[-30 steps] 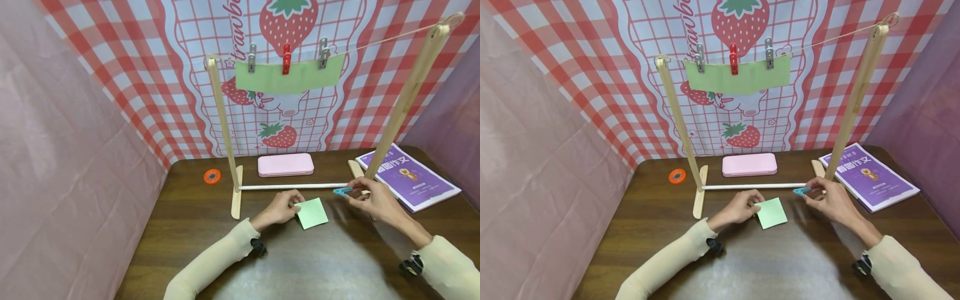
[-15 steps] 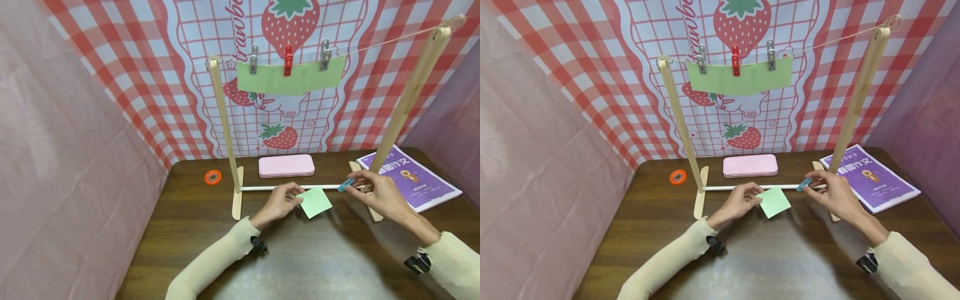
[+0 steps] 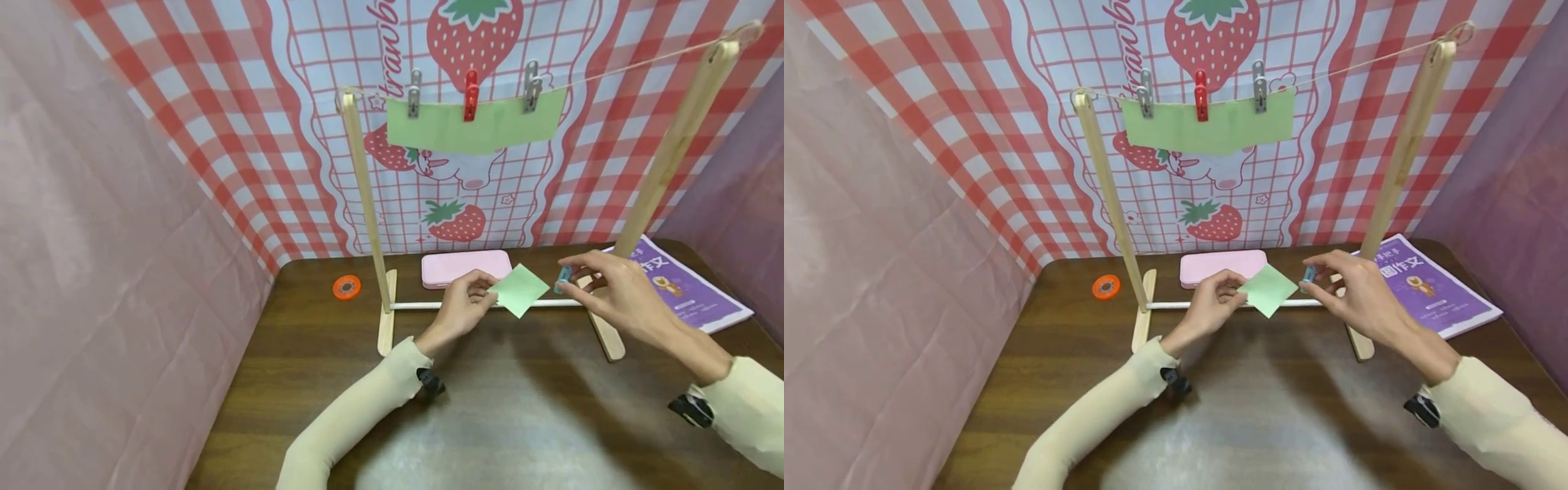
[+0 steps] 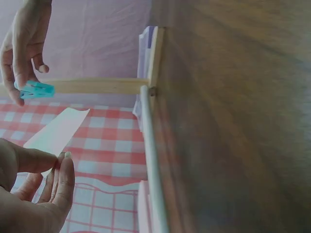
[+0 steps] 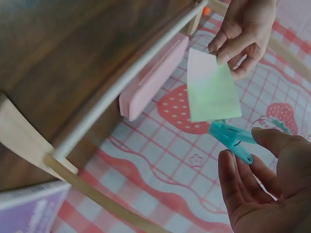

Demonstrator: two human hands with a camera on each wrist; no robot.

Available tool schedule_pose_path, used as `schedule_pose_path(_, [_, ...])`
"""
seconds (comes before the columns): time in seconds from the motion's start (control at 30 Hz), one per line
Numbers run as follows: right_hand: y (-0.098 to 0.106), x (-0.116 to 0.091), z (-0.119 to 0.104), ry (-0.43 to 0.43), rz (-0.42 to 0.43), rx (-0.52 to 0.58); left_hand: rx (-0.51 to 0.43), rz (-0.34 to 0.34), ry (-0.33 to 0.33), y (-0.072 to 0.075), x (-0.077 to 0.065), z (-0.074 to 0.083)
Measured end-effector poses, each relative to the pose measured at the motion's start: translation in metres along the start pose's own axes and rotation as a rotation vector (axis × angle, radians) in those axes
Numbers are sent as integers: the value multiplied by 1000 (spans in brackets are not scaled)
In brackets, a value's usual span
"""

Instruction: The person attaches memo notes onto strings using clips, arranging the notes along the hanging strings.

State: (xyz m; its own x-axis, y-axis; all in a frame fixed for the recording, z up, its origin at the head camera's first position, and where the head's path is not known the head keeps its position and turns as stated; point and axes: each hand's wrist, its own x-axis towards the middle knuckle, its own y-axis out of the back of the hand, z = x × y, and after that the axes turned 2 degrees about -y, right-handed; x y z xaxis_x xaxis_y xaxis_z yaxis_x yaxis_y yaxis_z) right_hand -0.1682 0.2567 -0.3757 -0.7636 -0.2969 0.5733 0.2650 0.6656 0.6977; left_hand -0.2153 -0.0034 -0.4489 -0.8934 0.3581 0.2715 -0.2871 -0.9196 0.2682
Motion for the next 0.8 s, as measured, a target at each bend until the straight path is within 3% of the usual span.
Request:
schedule_pose_path(0.3, [15,25,-12,120,30,-31,-103,38,-59,0,17,12])
schedule_pose_path(0.63, [36,48,-29,131,40,-105,-62,118,-56,5,32,25])
schedule_pose_path(0.8, [47,59,-37,146,61,-138,-197,149,-26,6,40,29])
